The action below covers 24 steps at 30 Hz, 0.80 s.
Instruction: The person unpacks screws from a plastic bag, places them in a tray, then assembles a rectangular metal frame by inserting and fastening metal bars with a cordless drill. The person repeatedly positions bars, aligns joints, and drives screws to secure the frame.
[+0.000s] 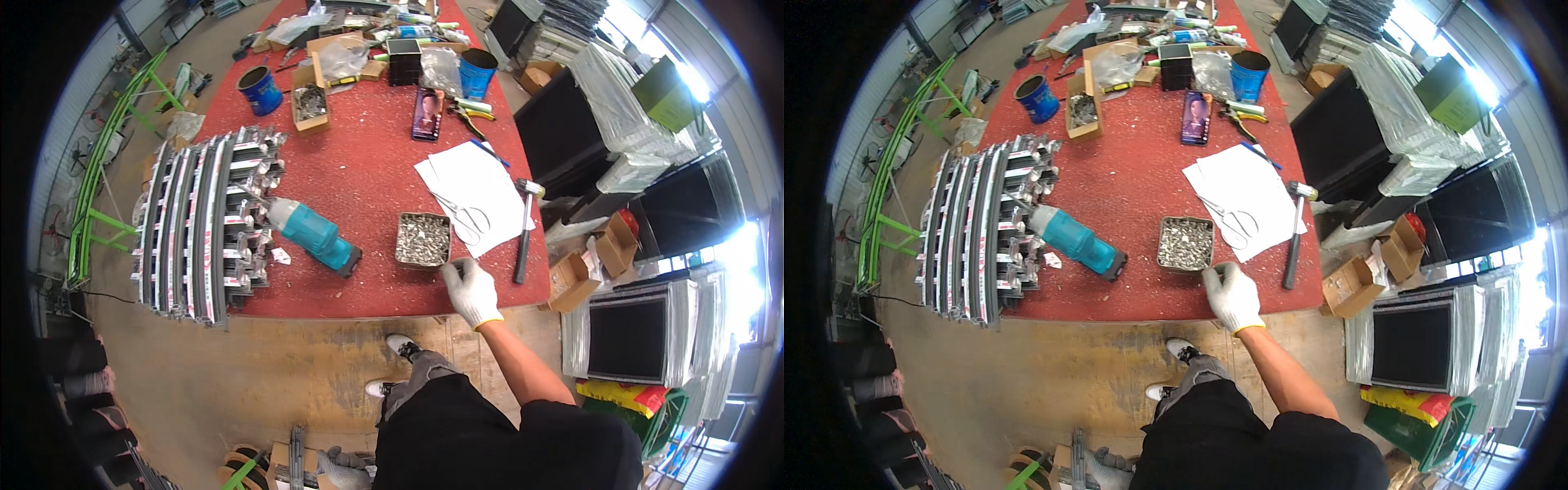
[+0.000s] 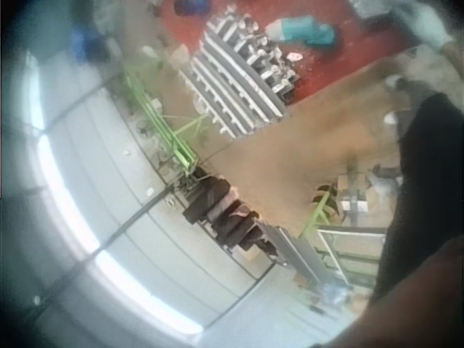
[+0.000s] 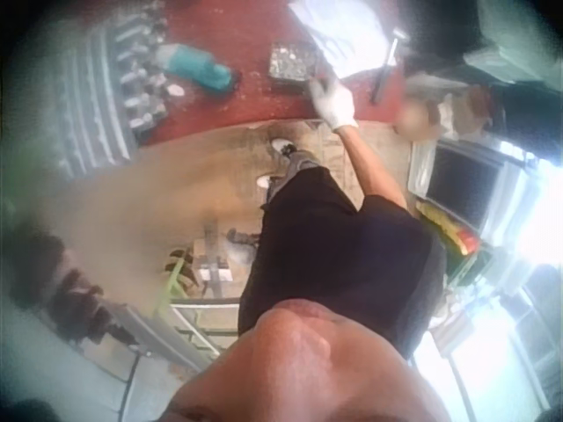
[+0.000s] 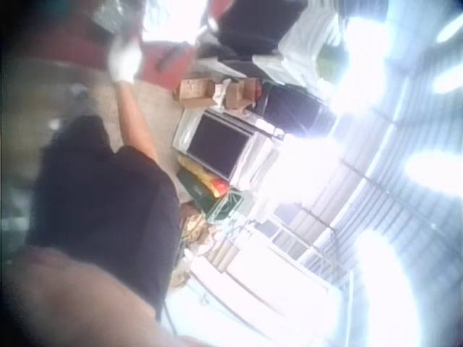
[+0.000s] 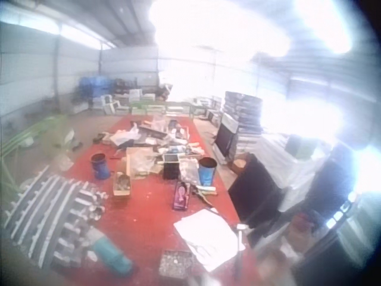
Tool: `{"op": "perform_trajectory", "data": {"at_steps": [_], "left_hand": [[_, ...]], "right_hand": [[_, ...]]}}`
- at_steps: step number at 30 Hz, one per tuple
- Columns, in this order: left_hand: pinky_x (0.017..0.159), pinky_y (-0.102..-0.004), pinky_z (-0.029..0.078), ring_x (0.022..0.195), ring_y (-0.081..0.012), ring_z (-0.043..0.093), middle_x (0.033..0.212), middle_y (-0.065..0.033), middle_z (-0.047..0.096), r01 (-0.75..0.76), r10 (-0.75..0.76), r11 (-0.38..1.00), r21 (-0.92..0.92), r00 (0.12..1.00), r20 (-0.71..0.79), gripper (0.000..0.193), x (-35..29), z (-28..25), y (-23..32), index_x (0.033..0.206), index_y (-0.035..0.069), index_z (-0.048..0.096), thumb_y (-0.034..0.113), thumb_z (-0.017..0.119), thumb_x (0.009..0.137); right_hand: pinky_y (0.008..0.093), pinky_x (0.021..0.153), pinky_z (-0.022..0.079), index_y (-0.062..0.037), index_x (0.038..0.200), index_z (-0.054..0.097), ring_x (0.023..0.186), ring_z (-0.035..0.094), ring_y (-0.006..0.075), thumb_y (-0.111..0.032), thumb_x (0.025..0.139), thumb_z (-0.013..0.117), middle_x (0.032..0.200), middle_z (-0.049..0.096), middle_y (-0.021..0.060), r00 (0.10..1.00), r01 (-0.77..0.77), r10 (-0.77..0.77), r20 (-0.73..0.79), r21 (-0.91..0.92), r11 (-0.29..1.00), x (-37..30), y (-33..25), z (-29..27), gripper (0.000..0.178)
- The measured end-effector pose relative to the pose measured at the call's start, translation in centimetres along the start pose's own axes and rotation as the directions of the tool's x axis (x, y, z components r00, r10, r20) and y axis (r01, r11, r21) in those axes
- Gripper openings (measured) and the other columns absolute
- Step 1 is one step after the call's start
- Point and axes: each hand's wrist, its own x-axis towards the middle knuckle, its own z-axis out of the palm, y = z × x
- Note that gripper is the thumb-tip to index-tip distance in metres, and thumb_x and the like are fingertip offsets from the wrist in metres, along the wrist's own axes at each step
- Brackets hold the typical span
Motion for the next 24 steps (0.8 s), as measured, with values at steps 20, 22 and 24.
{"op": "perform_trajectory", "data": {"at_steps": [20,22,24], "left_hand": [[0.041,-0.0309,0.021,0.041,-0.0112,0.032,0.055,0.0037,0.038,0.119,-0.203,0.902,-0.415,0.965,-0.165,0.041,-4.9,-2.3,-8.1,0.093,0.005,0.066,0.042,0.061,0.11],[0.042,-0.0304,0.022,0.042,-0.0113,0.033,0.055,0.0029,0.038,0.149,-0.243,0.859,-0.489,0.961,-0.134,0.041,-5.0,-2.8,-10.7,0.092,0.006,0.066,0.042,0.061,0.11],[0.046,-0.0325,0.031,0.047,-0.0145,0.042,0.059,0.0002,0.046,0.177,-0.277,0.855,-0.487,0.95,-0.141,0.035,-5.3,-3.7,-12.7,0.091,0.006,0.067,0.036,0.063,0.108]], "right_hand": [[0.0332,0.065,0.057,0.0048,0.108,0.078,0.068,0.072,0.0165,-0.019,0.099,0.068,0.081,0.075,0.0117,0.418,0.402,0.105,0.902,-0.287,0.87,-6.1,-2.0,8.2,0.027],[0.0346,0.065,0.057,0.0052,0.107,0.078,0.068,0.072,0.0185,-0.019,0.098,0.067,0.082,0.076,0.013,0.343,0.454,0.088,0.935,-0.247,0.856,-6.8,-1.8,9.3,0.028],[0.0373,0.068,0.059,0.0053,0.104,0.079,0.068,0.073,0.02,-0.02,0.099,0.067,0.084,0.077,0.0137,0.23,0.495,-0.001,0.973,-0.116,0.861,-7.2,-1.3,10.0,0.028]]}}
